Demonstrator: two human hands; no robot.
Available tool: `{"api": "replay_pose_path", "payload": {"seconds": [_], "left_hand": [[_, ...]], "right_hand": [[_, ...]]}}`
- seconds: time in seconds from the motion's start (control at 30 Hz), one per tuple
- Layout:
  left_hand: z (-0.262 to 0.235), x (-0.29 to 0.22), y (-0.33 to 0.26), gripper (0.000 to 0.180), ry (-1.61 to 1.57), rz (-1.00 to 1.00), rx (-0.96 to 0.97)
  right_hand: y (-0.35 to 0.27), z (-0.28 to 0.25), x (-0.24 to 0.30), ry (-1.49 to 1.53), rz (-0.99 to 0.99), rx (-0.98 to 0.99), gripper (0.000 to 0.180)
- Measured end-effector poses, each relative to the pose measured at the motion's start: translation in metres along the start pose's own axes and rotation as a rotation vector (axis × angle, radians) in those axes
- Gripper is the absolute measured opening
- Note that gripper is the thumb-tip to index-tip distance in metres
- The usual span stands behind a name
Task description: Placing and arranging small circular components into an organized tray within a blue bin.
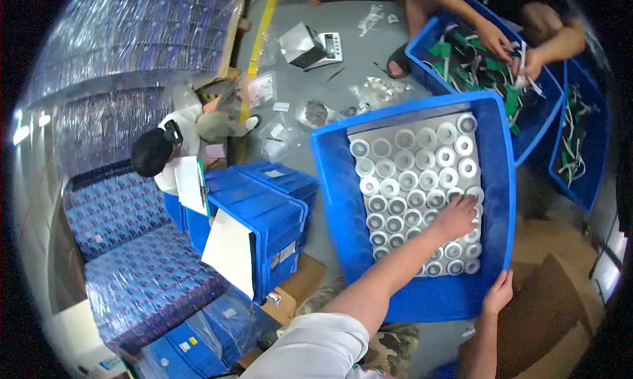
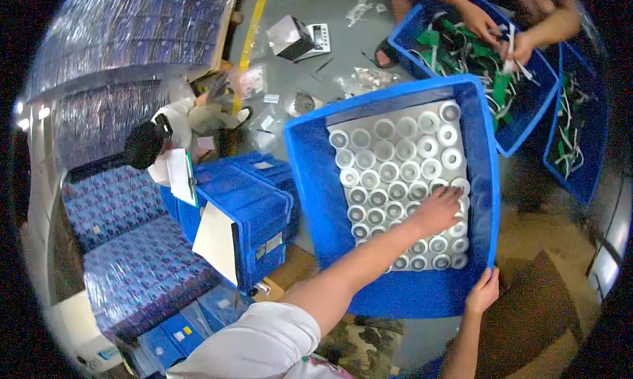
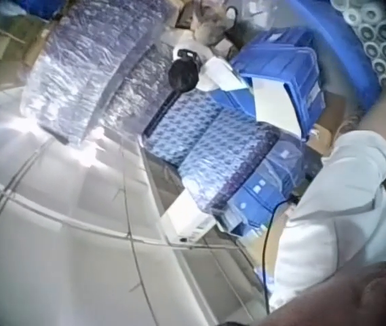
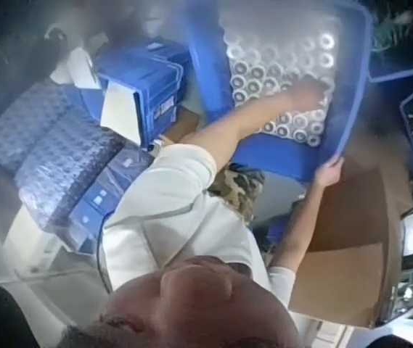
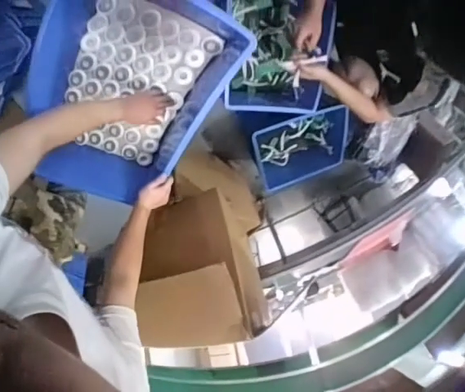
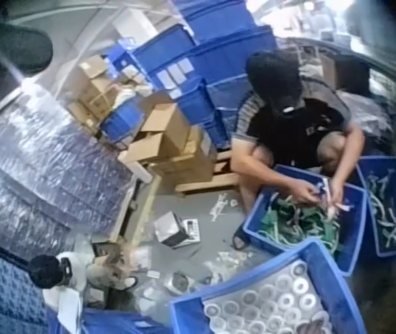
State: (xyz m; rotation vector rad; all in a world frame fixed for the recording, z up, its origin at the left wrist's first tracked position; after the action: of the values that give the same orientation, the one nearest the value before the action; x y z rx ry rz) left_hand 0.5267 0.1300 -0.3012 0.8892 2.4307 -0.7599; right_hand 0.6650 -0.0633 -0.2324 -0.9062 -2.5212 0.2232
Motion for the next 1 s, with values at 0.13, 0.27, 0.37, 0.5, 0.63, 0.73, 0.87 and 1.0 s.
{"api": "replay_pose_path", "payload": {"seconds": [0.13,0.27,0.37,0.5,0.63,0.73,0.87,1.0], "left_hand": [[-0.017,0.003,-0.003,0.041,-0.087,-0.035,-0.019],[-0.032,0.017,-0.018,0.042,-0.235,-0.099,-0.048],[-0.041,0.041,-0.043,0.035,-0.250,-0.196,0.139],[-0.031,0.042,-0.049,0.028,-0.410,-0.344,0.274],[-0.012,0.039,-0.047,0.033,-1.022,-0.352,0.141],[0.023,0.086,-0.067,0.030,-1.551,-0.717,0.393],[0.001,0.095,-0.024,0.047,-1.199,-0.788,0.080],[-0.020,0.066,0.022,0.057,-0.672,-0.744,0.155]], "right_hand": [[0.005,-0.004,-0.011,0.124,-0.011,0.012,0.043],[0.047,-0.026,0.046,0.631,-0.223,-0.010,0.039],[0.114,-0.018,0.118,0.782,-0.280,0.000,0.042],[0.182,-0.005,0.139,0.176,-0.189,0.047,0.039],[0.177,-0.031,0.152,0.193,-0.164,-0.004,0.035],[0.167,-0.005,0.185,0.073,-0.060,0.122,0.034],[0.175,-0.017,0.182,0.028,-0.168,0.002,0.029],[0.176,-0.027,0.166,-0.028,-0.166,-0.011,0.029]]}}
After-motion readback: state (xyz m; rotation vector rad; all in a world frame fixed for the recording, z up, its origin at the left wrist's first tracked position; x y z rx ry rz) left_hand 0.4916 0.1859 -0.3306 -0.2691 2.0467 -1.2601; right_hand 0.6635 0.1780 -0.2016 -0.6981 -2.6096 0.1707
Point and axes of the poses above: each hand's wrist, its own y-axis towards the middle knuckle, its own z-axis out of the palm, x = y × z, the point moved 9 cm from there along y, towards the middle knuckle, and after that the axes turned 14 degrees about -z, right-handed, at the moved point
